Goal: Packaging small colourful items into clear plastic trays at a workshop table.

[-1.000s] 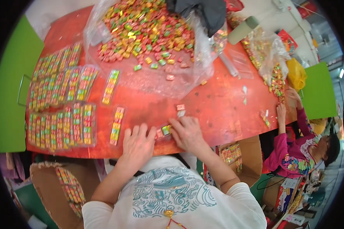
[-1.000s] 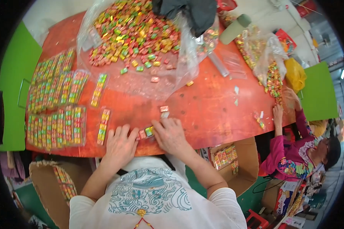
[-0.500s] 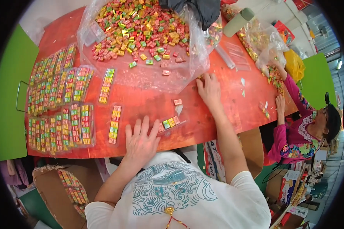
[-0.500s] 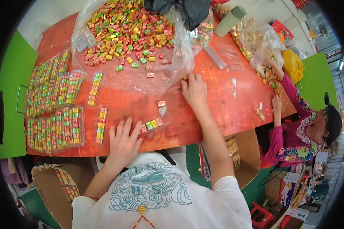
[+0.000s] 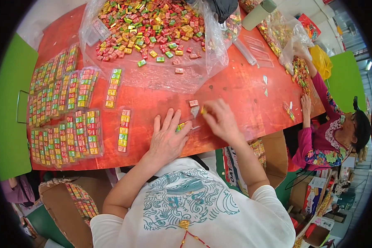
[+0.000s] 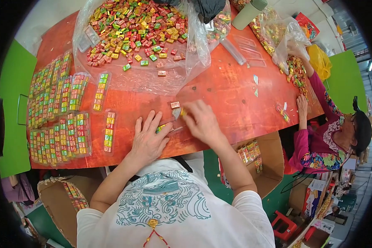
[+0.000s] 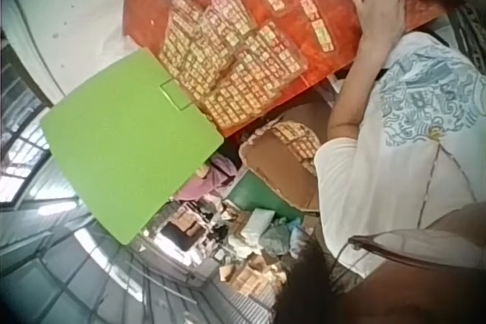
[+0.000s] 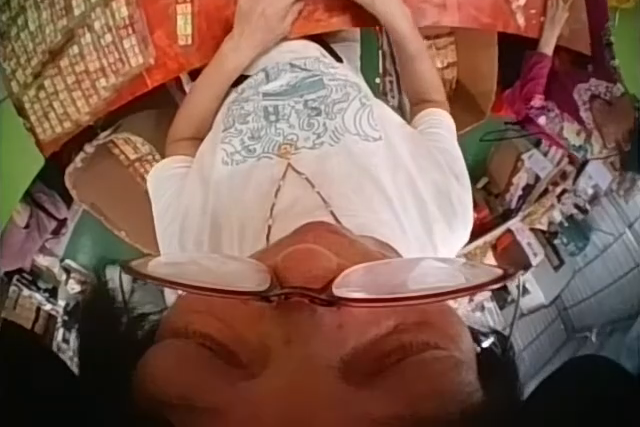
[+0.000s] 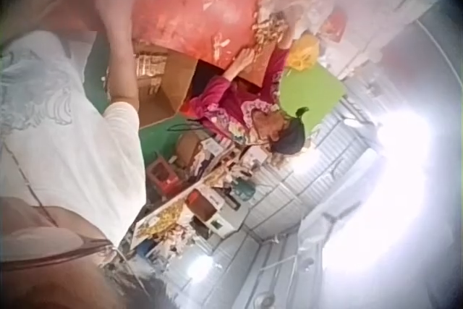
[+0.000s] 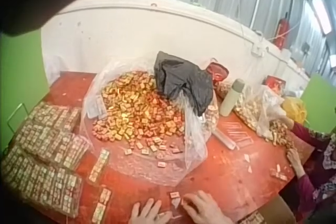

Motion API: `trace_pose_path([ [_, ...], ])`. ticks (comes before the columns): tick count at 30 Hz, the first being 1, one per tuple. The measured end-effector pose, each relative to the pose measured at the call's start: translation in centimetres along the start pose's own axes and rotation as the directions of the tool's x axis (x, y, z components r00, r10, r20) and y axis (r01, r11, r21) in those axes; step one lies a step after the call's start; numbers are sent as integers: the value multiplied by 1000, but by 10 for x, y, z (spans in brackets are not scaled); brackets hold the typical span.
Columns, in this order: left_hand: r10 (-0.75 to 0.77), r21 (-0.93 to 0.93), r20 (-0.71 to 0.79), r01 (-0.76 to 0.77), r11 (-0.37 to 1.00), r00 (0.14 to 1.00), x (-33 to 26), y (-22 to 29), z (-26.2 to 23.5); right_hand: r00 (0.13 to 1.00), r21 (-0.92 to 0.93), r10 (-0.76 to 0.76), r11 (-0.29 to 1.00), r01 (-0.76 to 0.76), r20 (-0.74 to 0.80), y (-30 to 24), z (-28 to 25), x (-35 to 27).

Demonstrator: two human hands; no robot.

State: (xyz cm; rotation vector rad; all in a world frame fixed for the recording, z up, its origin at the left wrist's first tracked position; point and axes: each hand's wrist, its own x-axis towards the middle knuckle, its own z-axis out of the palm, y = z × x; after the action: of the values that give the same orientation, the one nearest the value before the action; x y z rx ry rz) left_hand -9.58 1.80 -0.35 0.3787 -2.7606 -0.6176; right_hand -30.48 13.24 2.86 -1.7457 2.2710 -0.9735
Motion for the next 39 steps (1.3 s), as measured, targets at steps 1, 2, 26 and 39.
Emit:
trace_pose_path([
  [1,-11,-21,-23,10,1000,1000,1,0,0,997,-42,-66,997,68,45,-7,3,-5],
  [2,-23,-41,-46,21,999,999,1,0,0,997,-40,-64,997,66,47,-15,6,-9],
  [26,-56,-6,-150,56,998,987,-1,1,-1,967,-226,-223,943,246,122,-25,16,62],
  [39,-73,-22,-170,71,997,983,3,-5,-1,959,-475,-280,851,223,-50,2,86,184],
])
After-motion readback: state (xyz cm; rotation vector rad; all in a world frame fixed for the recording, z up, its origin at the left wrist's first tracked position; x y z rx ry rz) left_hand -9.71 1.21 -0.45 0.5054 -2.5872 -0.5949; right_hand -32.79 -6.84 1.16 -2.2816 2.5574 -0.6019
